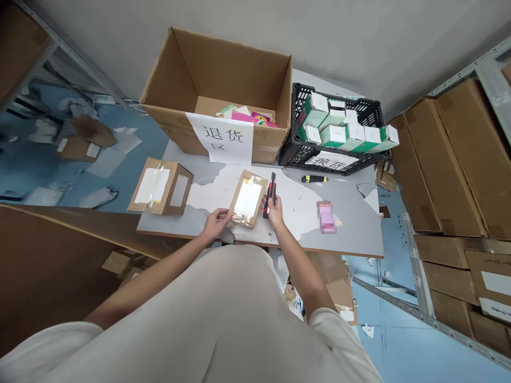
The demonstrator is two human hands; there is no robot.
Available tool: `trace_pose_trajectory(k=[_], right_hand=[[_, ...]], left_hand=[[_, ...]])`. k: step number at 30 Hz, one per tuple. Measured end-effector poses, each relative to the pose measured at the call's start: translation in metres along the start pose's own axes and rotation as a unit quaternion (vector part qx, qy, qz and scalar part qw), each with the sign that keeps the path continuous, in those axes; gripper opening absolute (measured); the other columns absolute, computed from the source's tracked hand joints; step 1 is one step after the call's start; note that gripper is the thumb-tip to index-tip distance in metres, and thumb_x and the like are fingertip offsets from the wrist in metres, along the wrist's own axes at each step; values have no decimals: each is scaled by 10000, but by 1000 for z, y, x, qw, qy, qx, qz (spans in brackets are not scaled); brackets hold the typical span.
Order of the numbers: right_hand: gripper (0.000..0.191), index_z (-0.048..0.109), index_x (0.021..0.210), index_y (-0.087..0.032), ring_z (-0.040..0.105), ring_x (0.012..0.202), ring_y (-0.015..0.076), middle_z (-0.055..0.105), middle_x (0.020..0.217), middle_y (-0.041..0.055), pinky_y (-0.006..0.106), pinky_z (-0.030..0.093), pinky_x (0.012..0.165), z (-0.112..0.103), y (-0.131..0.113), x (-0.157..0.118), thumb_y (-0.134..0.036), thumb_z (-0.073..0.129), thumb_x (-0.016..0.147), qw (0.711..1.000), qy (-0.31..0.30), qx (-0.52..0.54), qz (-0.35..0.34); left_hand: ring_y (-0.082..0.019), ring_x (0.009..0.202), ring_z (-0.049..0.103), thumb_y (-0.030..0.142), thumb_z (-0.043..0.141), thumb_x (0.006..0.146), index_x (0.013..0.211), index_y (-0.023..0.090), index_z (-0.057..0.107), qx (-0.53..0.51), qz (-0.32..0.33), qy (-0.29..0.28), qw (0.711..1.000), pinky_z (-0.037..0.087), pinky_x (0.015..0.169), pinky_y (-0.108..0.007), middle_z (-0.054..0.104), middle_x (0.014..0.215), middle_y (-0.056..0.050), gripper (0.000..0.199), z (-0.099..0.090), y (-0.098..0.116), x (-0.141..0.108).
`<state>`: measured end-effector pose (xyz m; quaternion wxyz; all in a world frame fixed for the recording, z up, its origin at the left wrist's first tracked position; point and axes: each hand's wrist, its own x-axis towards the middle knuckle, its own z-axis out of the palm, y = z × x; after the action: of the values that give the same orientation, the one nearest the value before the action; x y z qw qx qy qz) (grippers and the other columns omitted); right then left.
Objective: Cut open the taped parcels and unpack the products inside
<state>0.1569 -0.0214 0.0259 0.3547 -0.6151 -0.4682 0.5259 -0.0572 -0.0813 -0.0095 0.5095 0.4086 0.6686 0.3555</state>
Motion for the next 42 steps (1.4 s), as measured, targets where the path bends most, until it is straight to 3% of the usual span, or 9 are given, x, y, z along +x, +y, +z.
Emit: trace_pose_trajectory(k=[5, 9, 15, 19, 22, 26, 30, 36, 42], right_hand=[[404, 404, 1195, -259, 644, 905, 141, 646, 1139, 80, 302, 534, 716, 9, 9, 13, -534, 449, 902, 997, 10, 81, 17], [474, 411, 1122, -278, 654, 1003, 168, 604, 1232, 86, 342, 542, 806, -1, 21, -4, -545, 617, 790, 976, 35, 208, 55], [575, 424, 1111, -282, 668, 923, 184, 600, 1237, 84, 365, 572, 735, -10, 37, -73, -600, 683, 709, 964, 100, 214, 127], [544, 433, 1056, -300, 673, 958, 214, 604, 1220, 53, 399, 578, 729, 6, 41, -102, -578, 720, 687, 931, 71, 310, 181], [523, 441, 1019, -282, 665, 1011, 223, 639, 1114, 43, 413, 568, 790, 15, 42, -101, -559, 733, 684, 915, 83, 353, 176], [482, 447, 1009, -271, 670, 987, 183, 659, 1006, 15, 394, 548, 858, 8, 42, -79, -521, 725, 705, 920, 117, 345, 148], [410, 458, 991, -271, 660, 937, 130, 664, 974, -14, 340, 538, 866, -10, 33, -31, -481, 697, 733, 936, 140, 312, 78], [372, 465, 1024, -258, 662, 895, 128, 678, 971, 6, 317, 527, 862, -13, 17, 39, -464, 639, 769, 974, 83, 209, 16], [480, 434, 1121, -256, 681, 856, 144, 641, 1137, 63, 327, 553, 780, -37, 18, 28, -511, 630, 764, 988, 52, 148, 7]], left_hand=[[-207, 839, 679, 521, 699, 661, 936, 180, 601, 6, -38, -10, 999, 552, 779, -367, 695, 975, -79, 449, 11, -3, -21], [-219, 904, 665, 502, 691, 680, 1030, 183, 601, 65, -17, -3, 998, 546, 790, -369, 678, 1065, -95, 482, 3, 3, -10], [-237, 1174, 559, 433, 525, 837, 1365, 179, 442, 159, 116, 11, 980, 517, 881, -369, 487, 1406, -142, 591, -17, 47, 82], [-233, 1193, 549, 313, 511, 830, 1239, 176, 593, 209, 159, -49, 964, 460, 986, -363, 598, 1303, -89, 439, -14, 71, 141], [-232, 1117, 596, 253, 545, 786, 1126, 162, 666, 224, 153, -55, 961, 450, 999, -348, 671, 1183, -75, 372, -11, 75, 154], [-237, 1043, 628, 264, 579, 756, 1062, 157, 684, 206, 141, 2, 968, 461, 978, -360, 692, 1126, -77, 341, -22, 64, 138], [-229, 943, 648, 402, 640, 722, 976, 157, 675, 136, 110, 53, 983, 505, 882, -354, 709, 1019, -85, 355, -42, 33, 89], [-186, 796, 635, 494, 724, 620, 904, 162, 615, 27, 11, 121, 992, 527, 759, -321, 688, 896, -74, 451, -36, -10, 18], [-238, 949, 613, 424, 680, 677, 1139, 154, 546, 139, 55, 155, 977, 516, 823, -380, 621, 1078, -117, 552, -35, 5, 14]])
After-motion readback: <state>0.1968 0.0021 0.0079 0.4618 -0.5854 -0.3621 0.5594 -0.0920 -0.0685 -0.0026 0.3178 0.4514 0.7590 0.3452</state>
